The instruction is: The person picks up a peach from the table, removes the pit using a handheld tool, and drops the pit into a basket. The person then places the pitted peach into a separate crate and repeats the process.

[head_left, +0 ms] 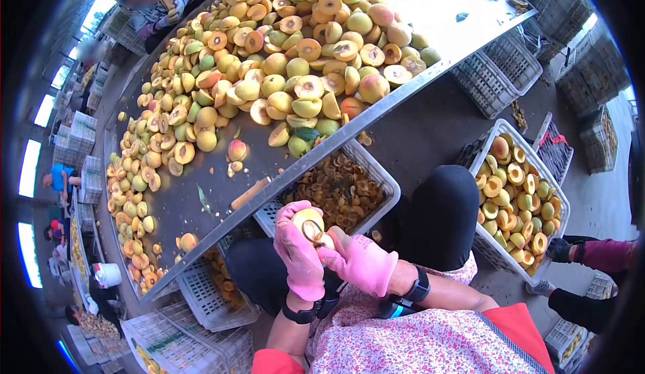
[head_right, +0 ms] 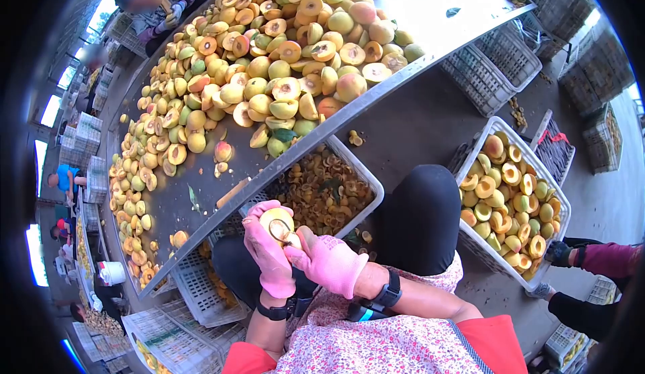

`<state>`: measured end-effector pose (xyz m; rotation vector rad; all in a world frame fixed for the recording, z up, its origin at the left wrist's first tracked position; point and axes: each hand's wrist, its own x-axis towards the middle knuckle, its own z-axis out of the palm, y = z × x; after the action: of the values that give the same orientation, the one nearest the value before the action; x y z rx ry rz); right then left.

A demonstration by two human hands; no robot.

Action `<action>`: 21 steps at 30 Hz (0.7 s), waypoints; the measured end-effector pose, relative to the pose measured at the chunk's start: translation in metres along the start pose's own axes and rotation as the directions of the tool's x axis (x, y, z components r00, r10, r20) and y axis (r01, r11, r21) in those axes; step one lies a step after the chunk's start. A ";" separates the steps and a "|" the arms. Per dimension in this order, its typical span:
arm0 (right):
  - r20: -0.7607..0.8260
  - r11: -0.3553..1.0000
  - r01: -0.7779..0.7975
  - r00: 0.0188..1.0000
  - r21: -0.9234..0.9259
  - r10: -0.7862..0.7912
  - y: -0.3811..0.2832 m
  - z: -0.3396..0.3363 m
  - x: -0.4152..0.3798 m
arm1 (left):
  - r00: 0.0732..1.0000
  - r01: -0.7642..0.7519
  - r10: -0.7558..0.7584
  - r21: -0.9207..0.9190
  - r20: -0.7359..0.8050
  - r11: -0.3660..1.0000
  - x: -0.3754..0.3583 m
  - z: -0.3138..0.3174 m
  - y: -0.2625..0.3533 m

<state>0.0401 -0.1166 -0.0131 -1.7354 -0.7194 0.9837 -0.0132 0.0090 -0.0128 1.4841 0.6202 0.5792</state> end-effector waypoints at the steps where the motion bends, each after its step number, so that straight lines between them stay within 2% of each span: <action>1: 0.000 1.000 0.000 1.000 -0.001 0.000 0.000 0.000 -0.001 | 0.999 0.031 -0.031 -0.009 -0.014 0.999 0.001 0.000 -0.001; 3: -0.014 0.999 0.019 1.000 -0.051 -0.020 -0.002 -0.002 -0.002 | 0.998 0.058 -0.059 -0.020 -0.039 0.998 0.000 0.001 0.001; 5: -0.037 0.998 0.044 0.998 -0.033 -0.045 -0.005 0.001 -0.003 | 0.982 0.150 -0.170 -0.198 -0.087 0.969 -0.002 0.004 0.006; 9: -0.050 0.997 0.071 0.996 -0.020 -0.072 -0.009 0.000 -0.004 | 0.984 0.121 -0.146 -0.222 -0.099 0.967 -0.004 0.002 0.005; 11: -0.054 0.997 0.070 0.996 -0.023 -0.071 -0.006 0.004 -0.003 | 0.994 0.022 -0.035 -0.130 -0.100 0.991 -0.008 0.003 0.004; 15: -0.046 0.999 0.035 0.998 -0.029 -0.037 -0.005 0.004 -0.004 | 0.996 -0.016 0.012 -0.044 -0.084 0.999 -0.013 0.000 0.002; 17: -0.025 0.999 0.035 0.999 -0.002 -0.035 -0.002 0.005 -0.004 | 0.988 -0.142 0.146 0.058 -0.059 0.988 -0.014 0.000 0.000; 21: 0.058 0.999 0.012 0.998 0.035 -0.014 0.000 -0.001 -0.001 | 0.988 -0.150 0.151 0.081 -0.011 0.985 -0.012 -0.007 -0.007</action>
<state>0.0401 -0.1181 -0.0129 -1.6766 -0.7454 1.0355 -0.0268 0.0053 -0.0194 1.6126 0.5531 0.6916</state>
